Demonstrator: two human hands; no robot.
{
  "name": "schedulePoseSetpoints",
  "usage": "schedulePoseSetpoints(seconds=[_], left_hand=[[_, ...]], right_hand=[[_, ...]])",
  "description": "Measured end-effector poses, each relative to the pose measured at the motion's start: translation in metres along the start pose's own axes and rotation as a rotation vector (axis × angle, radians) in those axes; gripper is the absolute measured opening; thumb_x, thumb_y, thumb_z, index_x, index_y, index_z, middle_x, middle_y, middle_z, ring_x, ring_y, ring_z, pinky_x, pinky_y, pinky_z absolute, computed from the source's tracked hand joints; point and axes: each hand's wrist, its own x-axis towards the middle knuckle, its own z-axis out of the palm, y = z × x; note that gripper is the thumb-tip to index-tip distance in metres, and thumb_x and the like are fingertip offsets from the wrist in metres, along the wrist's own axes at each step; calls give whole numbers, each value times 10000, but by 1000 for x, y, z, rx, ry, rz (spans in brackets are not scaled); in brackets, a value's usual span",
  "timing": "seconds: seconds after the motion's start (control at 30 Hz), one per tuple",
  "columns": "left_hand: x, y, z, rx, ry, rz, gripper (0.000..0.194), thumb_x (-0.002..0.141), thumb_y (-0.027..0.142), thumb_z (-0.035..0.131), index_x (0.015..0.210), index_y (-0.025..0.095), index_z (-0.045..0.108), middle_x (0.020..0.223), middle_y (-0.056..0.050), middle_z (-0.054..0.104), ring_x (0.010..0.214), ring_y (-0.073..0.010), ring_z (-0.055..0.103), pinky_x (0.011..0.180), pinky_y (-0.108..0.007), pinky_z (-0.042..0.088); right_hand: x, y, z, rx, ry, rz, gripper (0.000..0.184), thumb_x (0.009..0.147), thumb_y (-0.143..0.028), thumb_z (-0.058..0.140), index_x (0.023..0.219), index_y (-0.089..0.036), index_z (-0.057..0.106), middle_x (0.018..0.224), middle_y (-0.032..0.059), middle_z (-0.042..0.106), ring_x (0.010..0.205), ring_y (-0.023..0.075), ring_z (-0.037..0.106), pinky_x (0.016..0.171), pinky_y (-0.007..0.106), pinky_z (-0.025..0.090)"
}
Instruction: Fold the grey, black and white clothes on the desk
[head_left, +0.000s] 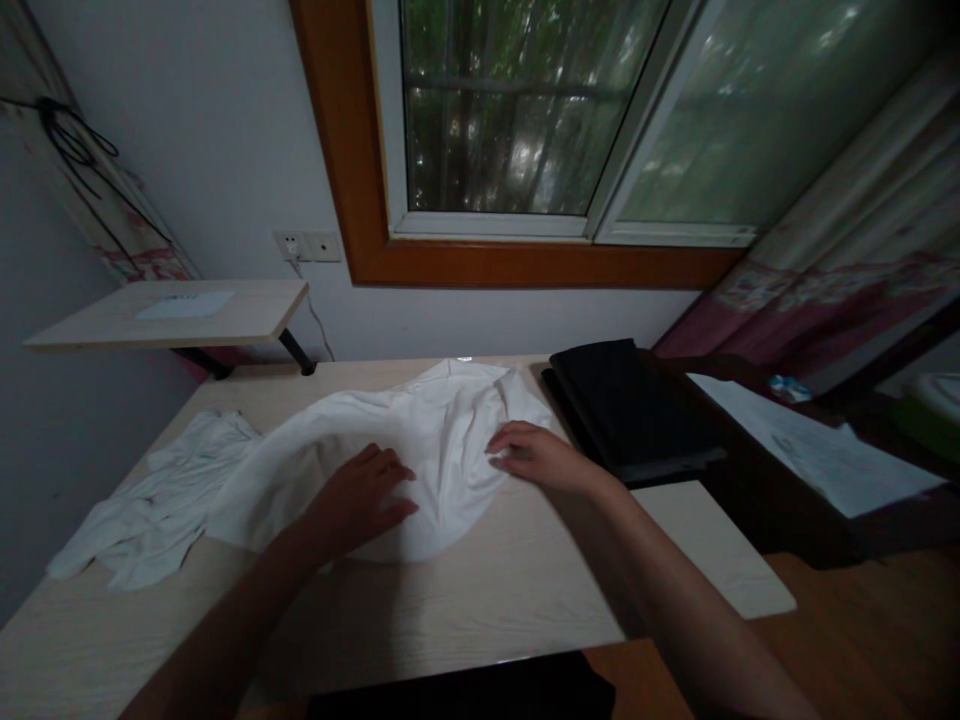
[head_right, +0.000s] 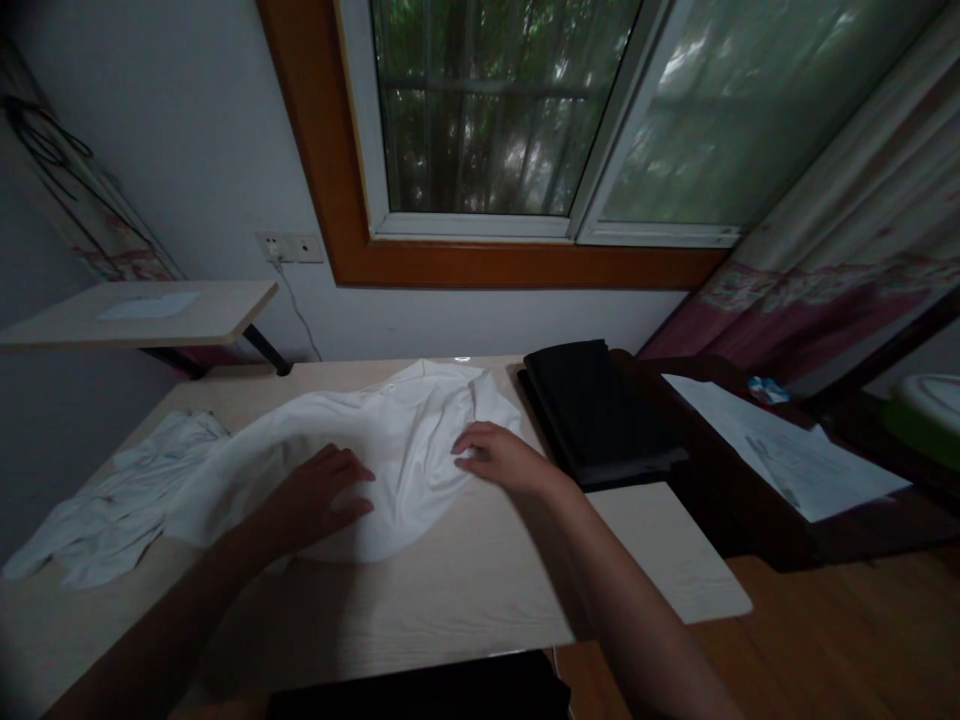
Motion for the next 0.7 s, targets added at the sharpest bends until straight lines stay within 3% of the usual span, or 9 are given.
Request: schedulePoseSetpoints(seconds=[0.07,0.17,0.37,0.5,0.7], left_hand=[[-4,14,9,-18,-82,32,506,872,542,694,1281,249,637,1204,-101,654,1109,-304,568,1003,-460,468],[-7,22,21,7,-116,16,687,808,470,764,1426,277,535,1345,-113,591,1212,-338,531,1052,-492,447],[-7,24,36,97,-87,-11,661,810,150,623,1452,245,493,1430,-121,542,1330,-317,470,1124,-479,412],[-2,23,40,203,-113,-45,605,835,16,492,1402,220,546,1317,-103,623,1235,-271,549,1069,-434,456],[1,3,43,245,-27,-91,448,931,63,455,1323,211,613,1286,-116,662,1186,-273,603,1049,-450,473]], right_hand=[[-6,1,4,-76,-43,-61,230,874,-269,708,1099,-259,754,1195,85,688,1133,254,612,1031,441,474],[-13,3,11,-204,-34,-69,386,777,-138,720,1139,-269,749,1362,92,621,1268,286,549,1089,474,433],[-15,11,28,-428,80,-57,640,771,-53,621,1372,-273,634,1423,90,601,1309,286,515,1093,472,418],[-9,20,33,-598,150,-51,511,844,-90,645,1322,-270,668,1329,81,667,1244,285,542,1034,467,426],[0,27,36,-699,225,-83,287,872,-123,694,1119,-262,739,1143,75,746,1194,286,579,1040,481,390]])
